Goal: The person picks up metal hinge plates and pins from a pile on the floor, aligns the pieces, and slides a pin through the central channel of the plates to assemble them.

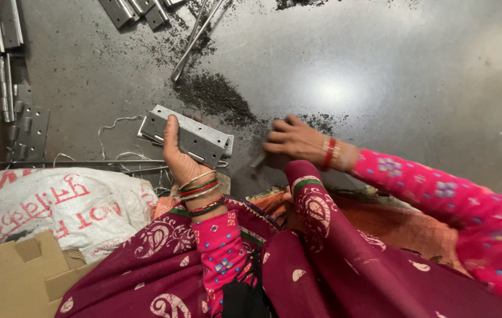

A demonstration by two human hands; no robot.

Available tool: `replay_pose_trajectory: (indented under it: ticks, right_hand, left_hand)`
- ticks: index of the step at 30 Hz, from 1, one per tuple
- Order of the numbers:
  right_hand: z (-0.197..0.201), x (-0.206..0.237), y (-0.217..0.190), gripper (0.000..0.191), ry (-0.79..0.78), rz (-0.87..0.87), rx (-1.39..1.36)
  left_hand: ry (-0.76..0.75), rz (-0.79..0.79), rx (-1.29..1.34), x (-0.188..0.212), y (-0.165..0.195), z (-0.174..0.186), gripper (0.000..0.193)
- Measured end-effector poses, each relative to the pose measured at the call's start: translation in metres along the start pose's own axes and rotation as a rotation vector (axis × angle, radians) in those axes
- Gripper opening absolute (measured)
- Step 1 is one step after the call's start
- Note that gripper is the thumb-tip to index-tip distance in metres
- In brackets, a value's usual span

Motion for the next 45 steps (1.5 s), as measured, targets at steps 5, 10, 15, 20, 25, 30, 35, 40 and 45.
replay_pose_trajectory:
  ticks: [5, 10, 15, 20, 25, 30, 35, 40, 45]
  right_hand:
    - [0.063, -0.125, 0.032, 0.023, 0.323, -0.054, 0.082]
    - [0.090, -0.009, 0.059, 0.015, 0.589, -0.310, -0.201]
    - [0.033, 0.196, 0.083, 0.025, 0.582, -1.083, -0.357]
    - [-0.015, 0.236, 0.076, 0.026, 0.655, -1.286, -0.371]
    - [-0.006, 0.042, 0.072, 0.023, 0.685, -0.862, -0.617]
    - [0.058, -0.064, 0.046, 0.019, 0.661, -0.572, -0.484]
    - [0.080, 0.000, 0.060, 0.019, 0.582, -0.668, -0.273]
    - [0.054, 0.036, 0.082, 0.048, 0.440, -0.759, -0.254]
    - [0.024, 0.038, 0.099, 0.063, 0.313, -0.902, -0.238]
  left_hand:
    - [0.090, -0.104, -0.006, 0.002, 0.016, 0.010, 0.029]
    - [0.068, -0.151, 0.051, 0.000, 0.029, 0.015, 0.030]
    - [0.081, -0.146, 0.101, 0.000, 0.022, 0.015, 0.031]
    - [0.102, -0.073, 0.105, 0.001, 0.011, 0.009, 0.033]
    - [0.097, -0.092, 0.053, 0.001, 0.015, 0.010, 0.035]
    - [0.100, -0.144, 0.029, -0.002, 0.027, 0.018, 0.036]
    - [0.163, -0.132, 0.034, -0.001, 0.024, 0.024, 0.035]
    - [0.090, -0.073, 0.080, -0.001, 0.012, 0.011, 0.032]
    - [-0.008, -0.067, 0.033, -0.001, 0.006, -0.001, 0.028]
Point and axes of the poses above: each hand's wrist, its own x-axis away from the middle knuckle, its own z-axis out of the back of the hand, y = z × x, the point moved 8 cm from there along -x, towards the middle knuckle, and after that the axes turned 10 degrees about -y, right-handed, at the moved point
